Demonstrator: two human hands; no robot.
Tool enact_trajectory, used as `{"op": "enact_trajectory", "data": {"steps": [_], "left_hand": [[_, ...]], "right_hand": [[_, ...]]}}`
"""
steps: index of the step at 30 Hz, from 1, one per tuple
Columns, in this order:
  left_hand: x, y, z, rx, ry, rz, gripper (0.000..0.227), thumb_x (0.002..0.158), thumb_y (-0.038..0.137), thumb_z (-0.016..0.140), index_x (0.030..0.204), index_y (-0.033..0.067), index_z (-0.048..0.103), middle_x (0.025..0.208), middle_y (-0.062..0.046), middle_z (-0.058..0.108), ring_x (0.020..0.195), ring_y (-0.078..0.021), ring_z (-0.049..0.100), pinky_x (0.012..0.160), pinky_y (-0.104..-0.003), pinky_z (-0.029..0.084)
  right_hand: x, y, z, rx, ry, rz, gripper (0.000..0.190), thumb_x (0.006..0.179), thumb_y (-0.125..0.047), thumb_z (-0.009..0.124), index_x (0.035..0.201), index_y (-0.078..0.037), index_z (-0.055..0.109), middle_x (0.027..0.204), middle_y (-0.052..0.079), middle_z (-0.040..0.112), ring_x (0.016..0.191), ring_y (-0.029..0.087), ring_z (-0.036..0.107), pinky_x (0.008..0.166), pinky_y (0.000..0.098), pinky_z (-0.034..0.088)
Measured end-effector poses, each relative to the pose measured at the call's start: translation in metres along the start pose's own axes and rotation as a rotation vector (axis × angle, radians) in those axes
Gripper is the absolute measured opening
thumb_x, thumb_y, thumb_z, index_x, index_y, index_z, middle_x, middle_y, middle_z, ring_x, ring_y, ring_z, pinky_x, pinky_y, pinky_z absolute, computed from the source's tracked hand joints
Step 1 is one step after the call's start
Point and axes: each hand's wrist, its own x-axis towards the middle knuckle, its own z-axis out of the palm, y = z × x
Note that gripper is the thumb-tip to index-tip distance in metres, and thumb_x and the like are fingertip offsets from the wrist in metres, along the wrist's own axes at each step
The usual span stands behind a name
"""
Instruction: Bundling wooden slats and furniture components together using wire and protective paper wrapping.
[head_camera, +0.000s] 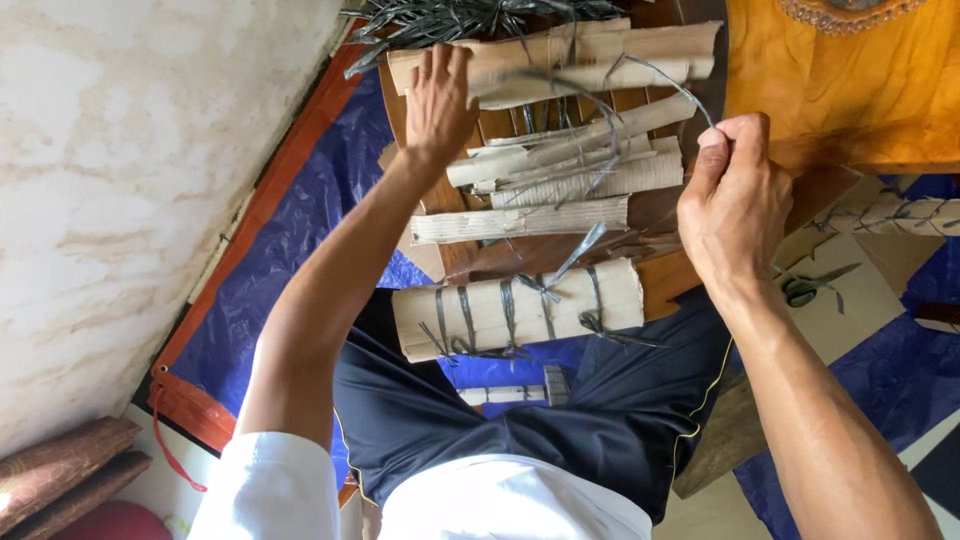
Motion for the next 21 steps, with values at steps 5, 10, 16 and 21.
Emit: {"op": "enact_trajectory", "data": {"steps": [5, 10, 16, 21], "left_hand": [[-0.015, 0.062, -0.063, -0.154, -0.621, -0.043, 0.018, 0.118, 0.011, 0.043, 0.127, 0.0056, 0.058, 0.111, -0.017, 0.065, 0.083, -0.0212, 0.065, 0.071, -0.035, 0.056], [-0.048, 0.065, -0.047, -0.172, -0.099, 0.434, 0.056, 0.096, 0.056, 0.059, 0.125, 0.0075, 0.063, 0.121, -0.018, 0.06, 0.107, -0.0305, 0.058, 0.092, -0.048, 0.053], [-0.055, 0.093, -0.073, -0.12, -0.552, 0.604, 0.067, 0.092, 0.061, 0.061, 0.128, 0.0053, 0.062, 0.117, -0.017, 0.059, 0.108, -0.0303, 0.056, 0.095, -0.047, 0.05], [-0.085, 0.072, 0.009, -0.15, -0.248, 0.42, 0.013, 0.102, 0.014, 0.062, 0.113, 0.0102, 0.067, 0.124, -0.011, 0.064, 0.111, -0.0229, 0.064, 0.093, -0.038, 0.058]], "right_hand": [[0.0, -0.004, -0.004, 0.016, -0.012, 0.025, 0.007, 0.117, -0.011, 0.054, 0.117, -0.003, 0.054, 0.097, 0.018, 0.072, 0.085, 0.041, 0.07, 0.076, 0.0526, 0.05], [-0.003, -0.003, -0.003, 0.054, 0.019, 0.021, 0.01, 0.117, -0.011, 0.054, 0.114, -0.001, 0.054, 0.103, 0.018, 0.072, 0.091, 0.042, 0.071, 0.078, 0.0512, 0.052], [-0.003, 0.008, 0.001, -0.006, 0.03, -0.03, 0.007, 0.116, -0.007, 0.053, 0.115, -0.001, 0.054, 0.101, 0.019, 0.072, 0.096, 0.043, 0.07, 0.083, 0.0523, 0.051], [-0.002, 0.003, -0.001, 0.029, 0.022, -0.003, 0.007, 0.115, -0.008, 0.053, 0.114, -0.001, 0.054, 0.103, 0.019, 0.071, 0.094, 0.042, 0.07, 0.081, 0.0518, 0.051]]}}
